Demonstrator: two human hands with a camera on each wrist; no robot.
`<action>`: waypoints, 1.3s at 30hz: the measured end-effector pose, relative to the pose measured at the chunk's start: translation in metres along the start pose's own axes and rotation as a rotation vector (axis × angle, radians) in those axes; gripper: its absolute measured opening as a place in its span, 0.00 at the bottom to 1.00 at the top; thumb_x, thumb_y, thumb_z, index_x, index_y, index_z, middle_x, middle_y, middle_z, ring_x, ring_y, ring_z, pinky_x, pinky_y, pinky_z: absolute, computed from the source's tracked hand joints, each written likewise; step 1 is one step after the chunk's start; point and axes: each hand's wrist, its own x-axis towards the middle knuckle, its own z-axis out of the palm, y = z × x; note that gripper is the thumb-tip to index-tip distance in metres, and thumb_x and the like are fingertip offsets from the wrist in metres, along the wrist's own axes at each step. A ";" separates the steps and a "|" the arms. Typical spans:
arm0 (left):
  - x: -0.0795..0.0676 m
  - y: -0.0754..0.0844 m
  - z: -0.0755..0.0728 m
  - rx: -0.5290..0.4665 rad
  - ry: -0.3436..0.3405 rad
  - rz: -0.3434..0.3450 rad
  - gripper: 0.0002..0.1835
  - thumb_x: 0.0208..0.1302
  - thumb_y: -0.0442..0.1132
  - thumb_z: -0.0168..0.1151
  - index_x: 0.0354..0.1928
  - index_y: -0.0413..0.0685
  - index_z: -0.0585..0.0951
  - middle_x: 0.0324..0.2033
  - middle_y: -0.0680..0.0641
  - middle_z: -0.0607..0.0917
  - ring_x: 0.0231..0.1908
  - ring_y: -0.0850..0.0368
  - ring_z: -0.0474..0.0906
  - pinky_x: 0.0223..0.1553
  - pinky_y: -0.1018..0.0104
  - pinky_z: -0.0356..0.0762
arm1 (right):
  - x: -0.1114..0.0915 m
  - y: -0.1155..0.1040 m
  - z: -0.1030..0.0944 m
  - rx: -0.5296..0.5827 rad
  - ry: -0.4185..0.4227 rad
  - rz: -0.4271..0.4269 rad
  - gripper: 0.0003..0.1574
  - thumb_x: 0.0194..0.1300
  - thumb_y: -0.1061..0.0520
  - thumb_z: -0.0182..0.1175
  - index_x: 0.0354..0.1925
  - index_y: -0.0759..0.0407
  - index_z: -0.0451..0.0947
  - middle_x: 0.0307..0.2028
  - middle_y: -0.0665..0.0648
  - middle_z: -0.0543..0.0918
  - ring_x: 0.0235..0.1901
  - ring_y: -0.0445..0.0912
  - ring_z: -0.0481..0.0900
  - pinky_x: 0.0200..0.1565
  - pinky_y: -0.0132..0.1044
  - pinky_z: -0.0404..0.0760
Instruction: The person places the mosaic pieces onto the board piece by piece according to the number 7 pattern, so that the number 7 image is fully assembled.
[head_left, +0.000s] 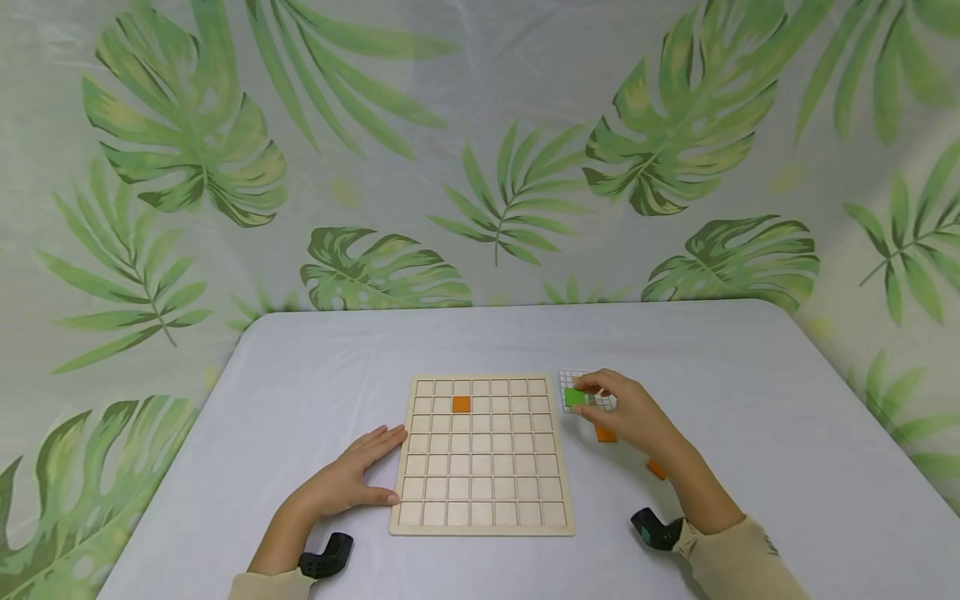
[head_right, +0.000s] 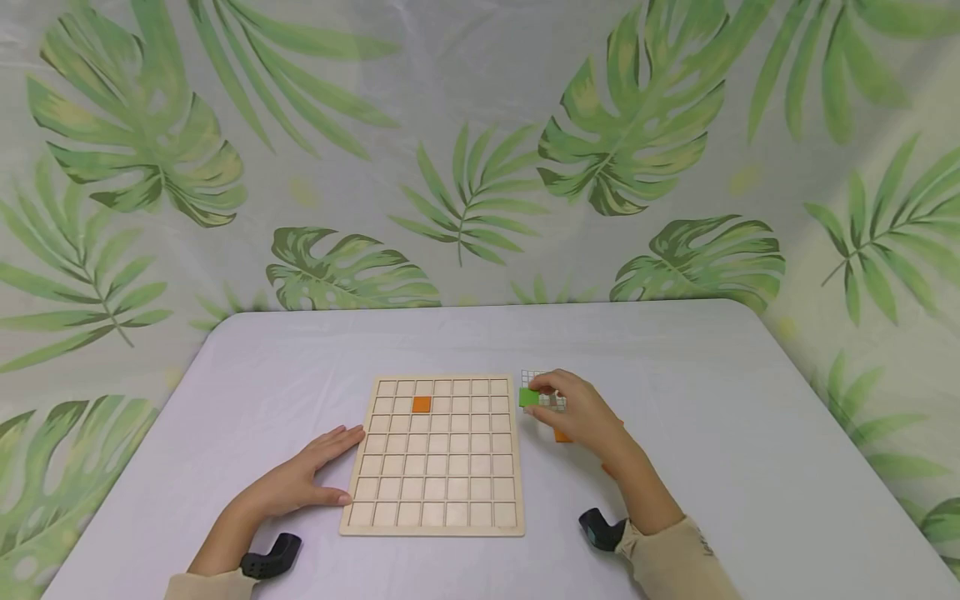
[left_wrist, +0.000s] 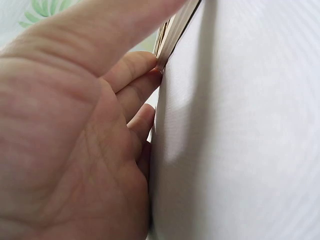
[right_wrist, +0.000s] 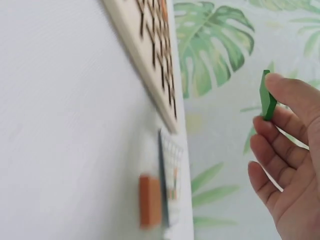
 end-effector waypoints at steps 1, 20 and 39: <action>0.000 0.000 0.000 0.001 0.000 0.001 0.50 0.42 0.58 0.68 0.67 0.50 0.58 0.66 0.48 0.56 0.66 0.45 0.40 0.59 0.40 0.41 | 0.006 -0.003 0.003 0.008 0.003 -0.014 0.20 0.53 0.54 0.65 0.45 0.58 0.76 0.40 0.49 0.78 0.40 0.49 0.75 0.40 0.45 0.75; 0.000 0.000 0.000 0.010 0.002 0.009 0.50 0.43 0.58 0.67 0.67 0.49 0.58 0.66 0.48 0.56 0.66 0.45 0.41 0.60 0.41 0.41 | 0.073 -0.030 0.092 0.125 -0.105 -0.030 0.18 0.56 0.57 0.63 0.45 0.60 0.75 0.42 0.52 0.76 0.42 0.47 0.72 0.42 0.38 0.74; 0.000 0.001 0.000 -0.005 0.003 0.010 0.50 0.42 0.58 0.68 0.67 0.48 0.58 0.66 0.47 0.56 0.66 0.44 0.41 0.60 0.40 0.40 | 0.069 -0.024 0.105 0.073 -0.252 0.041 0.24 0.54 0.50 0.64 0.48 0.59 0.75 0.45 0.51 0.71 0.46 0.45 0.70 0.50 0.36 0.70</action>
